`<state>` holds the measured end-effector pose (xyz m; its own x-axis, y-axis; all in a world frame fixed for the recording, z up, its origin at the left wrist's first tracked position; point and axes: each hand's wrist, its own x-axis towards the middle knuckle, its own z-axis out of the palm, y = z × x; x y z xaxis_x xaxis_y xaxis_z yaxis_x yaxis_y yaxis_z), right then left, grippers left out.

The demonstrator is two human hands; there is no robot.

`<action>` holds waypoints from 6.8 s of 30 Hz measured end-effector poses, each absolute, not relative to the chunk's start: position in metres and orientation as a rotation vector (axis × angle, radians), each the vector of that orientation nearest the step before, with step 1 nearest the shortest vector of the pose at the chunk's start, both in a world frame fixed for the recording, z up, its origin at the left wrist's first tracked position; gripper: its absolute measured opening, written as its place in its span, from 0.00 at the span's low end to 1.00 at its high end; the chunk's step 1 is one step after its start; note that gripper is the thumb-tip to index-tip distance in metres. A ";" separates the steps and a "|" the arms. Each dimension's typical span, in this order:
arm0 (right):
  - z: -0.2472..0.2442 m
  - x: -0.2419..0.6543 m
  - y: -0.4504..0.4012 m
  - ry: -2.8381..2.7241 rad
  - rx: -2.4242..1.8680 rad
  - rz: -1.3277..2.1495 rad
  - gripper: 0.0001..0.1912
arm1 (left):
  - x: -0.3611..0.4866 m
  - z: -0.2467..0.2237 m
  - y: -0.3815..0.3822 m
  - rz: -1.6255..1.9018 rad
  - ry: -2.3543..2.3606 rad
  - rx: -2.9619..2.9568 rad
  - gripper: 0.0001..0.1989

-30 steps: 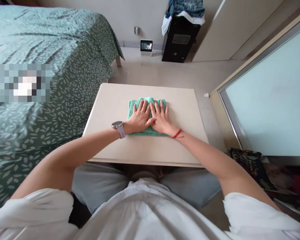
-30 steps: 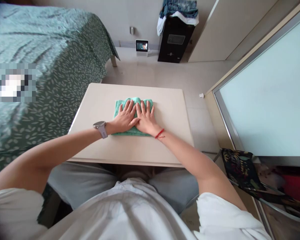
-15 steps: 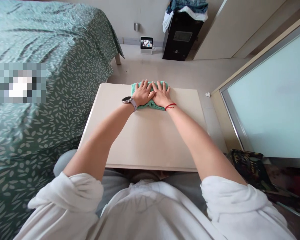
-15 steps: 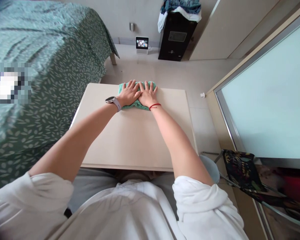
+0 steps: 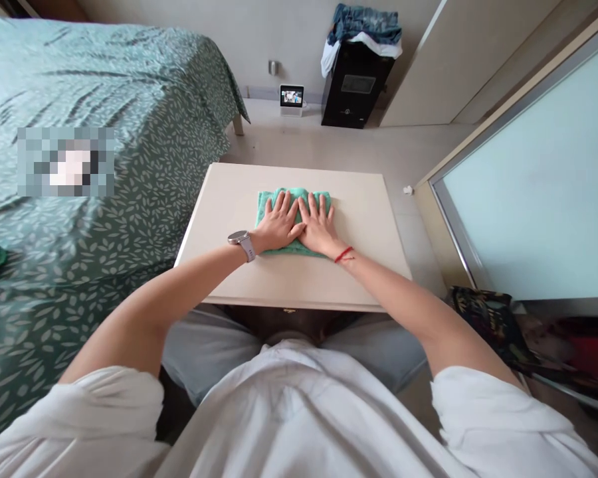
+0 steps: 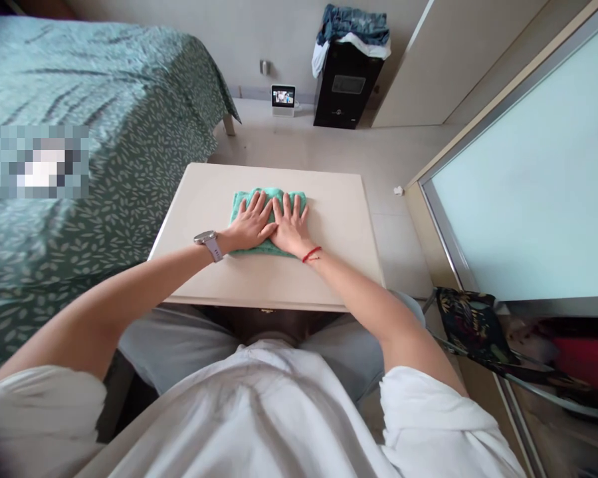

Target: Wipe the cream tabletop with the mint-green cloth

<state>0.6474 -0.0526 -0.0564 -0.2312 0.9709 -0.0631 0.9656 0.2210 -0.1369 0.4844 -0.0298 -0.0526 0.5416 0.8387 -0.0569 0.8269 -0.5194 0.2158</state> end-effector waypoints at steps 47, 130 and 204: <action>-0.055 0.590 0.015 -2.382 -1.856 0.395 0.43 | 0.433 -0.049 0.029 0.077 1.520 2.468 0.44; -0.044 0.442 0.001 -2.536 -1.538 0.460 0.40 | 0.251 -0.084 0.023 0.300 1.378 2.553 0.53; -0.059 0.590 0.050 -2.391 -1.759 0.404 0.41 | 0.438 -0.052 0.051 0.176 1.661 2.390 0.43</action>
<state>0.5896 0.0499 -0.0594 -0.3034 0.9520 -0.0415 0.9127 0.2779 -0.2997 0.4377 0.0515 -0.0518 0.3520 0.9355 -0.0295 0.9086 -0.3339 0.2509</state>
